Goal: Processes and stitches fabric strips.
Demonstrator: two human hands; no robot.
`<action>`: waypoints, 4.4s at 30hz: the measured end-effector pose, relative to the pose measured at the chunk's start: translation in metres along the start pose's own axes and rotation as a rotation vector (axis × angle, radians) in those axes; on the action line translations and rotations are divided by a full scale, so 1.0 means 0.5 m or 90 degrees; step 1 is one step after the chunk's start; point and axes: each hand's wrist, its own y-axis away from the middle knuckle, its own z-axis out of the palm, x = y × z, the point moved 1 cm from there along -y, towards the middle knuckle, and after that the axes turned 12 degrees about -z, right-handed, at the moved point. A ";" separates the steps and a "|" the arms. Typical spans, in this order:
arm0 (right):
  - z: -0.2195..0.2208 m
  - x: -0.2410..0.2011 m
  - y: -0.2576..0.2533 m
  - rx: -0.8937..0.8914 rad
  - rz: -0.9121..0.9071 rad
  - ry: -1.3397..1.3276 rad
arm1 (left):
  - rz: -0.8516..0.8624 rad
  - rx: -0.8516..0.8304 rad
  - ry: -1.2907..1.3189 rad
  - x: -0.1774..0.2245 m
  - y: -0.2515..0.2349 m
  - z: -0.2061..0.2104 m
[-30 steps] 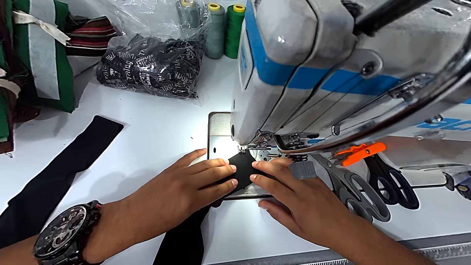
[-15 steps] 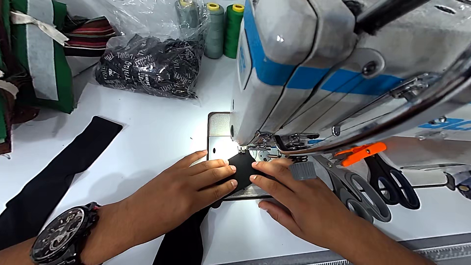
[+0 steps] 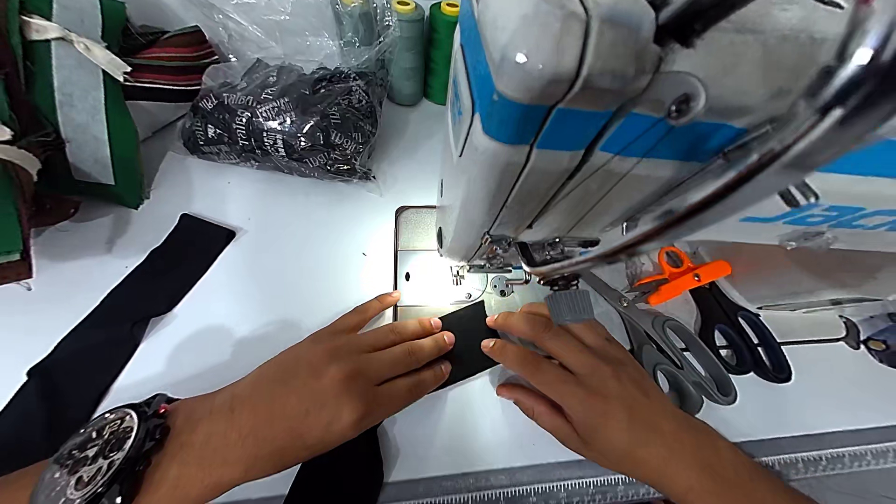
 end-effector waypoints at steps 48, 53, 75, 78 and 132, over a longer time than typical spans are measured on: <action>0.077 -0.260 0.047 0.296 0.322 -0.030 | -0.327 0.154 0.029 0.208 0.092 0.033; 0.068 -0.260 0.030 0.304 0.429 -0.025 | -0.369 0.145 0.063 0.200 0.072 0.024; 0.036 -0.227 0.011 0.217 0.509 -0.014 | -0.194 0.022 -0.009 0.158 0.015 -0.029; 0.031 -0.225 0.013 0.201 0.505 -0.023 | 0.163 -0.051 -0.081 0.097 -0.015 -0.055; -0.051 -0.352 0.054 -0.055 0.715 -0.789 | -0.434 0.236 -0.036 0.288 0.062 0.086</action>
